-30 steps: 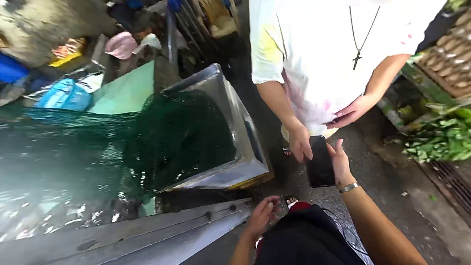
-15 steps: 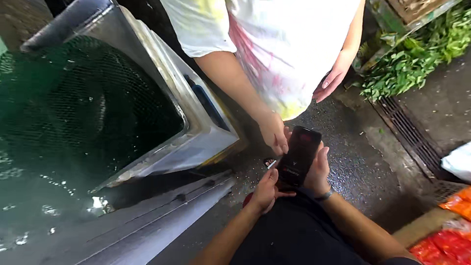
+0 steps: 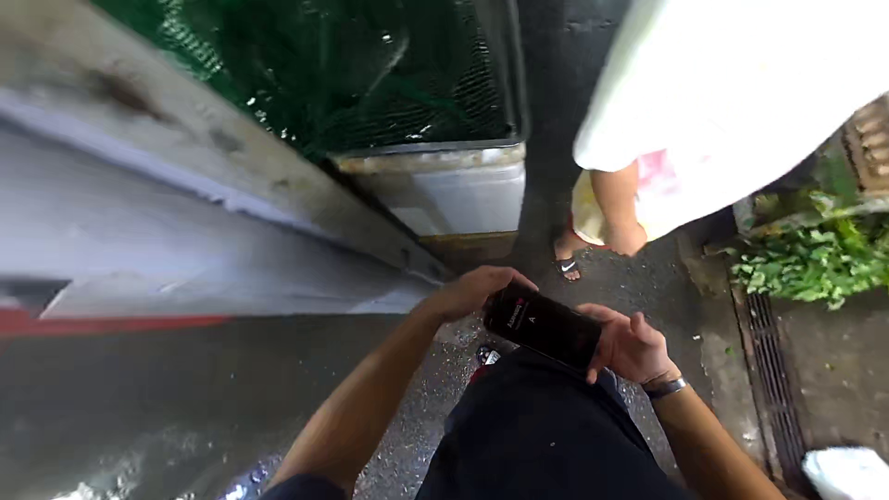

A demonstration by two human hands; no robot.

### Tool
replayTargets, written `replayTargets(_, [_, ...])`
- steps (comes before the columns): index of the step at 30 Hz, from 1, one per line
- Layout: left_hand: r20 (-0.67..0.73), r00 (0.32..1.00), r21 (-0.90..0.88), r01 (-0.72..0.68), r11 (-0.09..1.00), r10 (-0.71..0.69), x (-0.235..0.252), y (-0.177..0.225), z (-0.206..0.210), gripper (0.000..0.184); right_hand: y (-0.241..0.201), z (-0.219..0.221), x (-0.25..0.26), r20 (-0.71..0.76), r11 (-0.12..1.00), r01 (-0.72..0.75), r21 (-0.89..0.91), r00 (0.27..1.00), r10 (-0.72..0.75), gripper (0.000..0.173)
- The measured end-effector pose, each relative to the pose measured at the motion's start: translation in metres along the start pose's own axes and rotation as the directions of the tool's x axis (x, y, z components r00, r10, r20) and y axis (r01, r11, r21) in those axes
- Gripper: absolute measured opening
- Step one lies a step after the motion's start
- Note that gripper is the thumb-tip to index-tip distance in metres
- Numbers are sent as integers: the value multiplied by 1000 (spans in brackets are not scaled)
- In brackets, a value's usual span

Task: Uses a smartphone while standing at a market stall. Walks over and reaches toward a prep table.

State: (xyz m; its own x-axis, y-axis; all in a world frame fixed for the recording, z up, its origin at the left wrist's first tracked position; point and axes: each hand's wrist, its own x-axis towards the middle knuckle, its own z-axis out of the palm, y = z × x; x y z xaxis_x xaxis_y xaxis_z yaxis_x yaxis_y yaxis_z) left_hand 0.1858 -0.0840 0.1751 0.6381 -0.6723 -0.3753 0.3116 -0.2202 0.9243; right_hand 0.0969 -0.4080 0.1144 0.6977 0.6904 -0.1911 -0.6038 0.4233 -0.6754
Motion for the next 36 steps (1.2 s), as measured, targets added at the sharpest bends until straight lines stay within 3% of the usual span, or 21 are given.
replayTargets(4, [-33, 999, 48, -16, 999, 17, -22, 10, -24, 59, 10, 34, 46, 92, 986, -154, -70, 983, 160, 70])
replayTargets(7, [-200, 979, -105, -63, 992, 41, -38, 4, -29, 69, 18, 54, 74, 136, 977, -205, -57, 968, 211, 77])
replayTargets(10, [-404, 914, -259, -153, 954, 37, -56, -7, -19, 73, 21, 67, 94, 129, 976, -214, -48, 967, 219, 86])
replayTargets(13, [-547, 833, -309, -298, 903, 88, -70, -43, -2, 76, 23, 70, 105, 124, 978, -191, -86, 972, 201, 88])
replayTargets(17, [-640, 766, -370, -375, 850, 59, -74, -67, 10, 70, 27, 68, 116, 145, 972, -197, -131, 966, 216, 94])
replayTargets(23, [-675, 734, -309, -374, 875, 75, -81, -70, 12, 75, 34, 71, 129, 123, 970, -197, -139, 969, 214, 89])
replayTargets(36, [-601, 794, -282, -317, 906, 91, -70, -67, 2, 55, 27, 67, 129, 88, 978, -153, -144, 982, 167, 83])
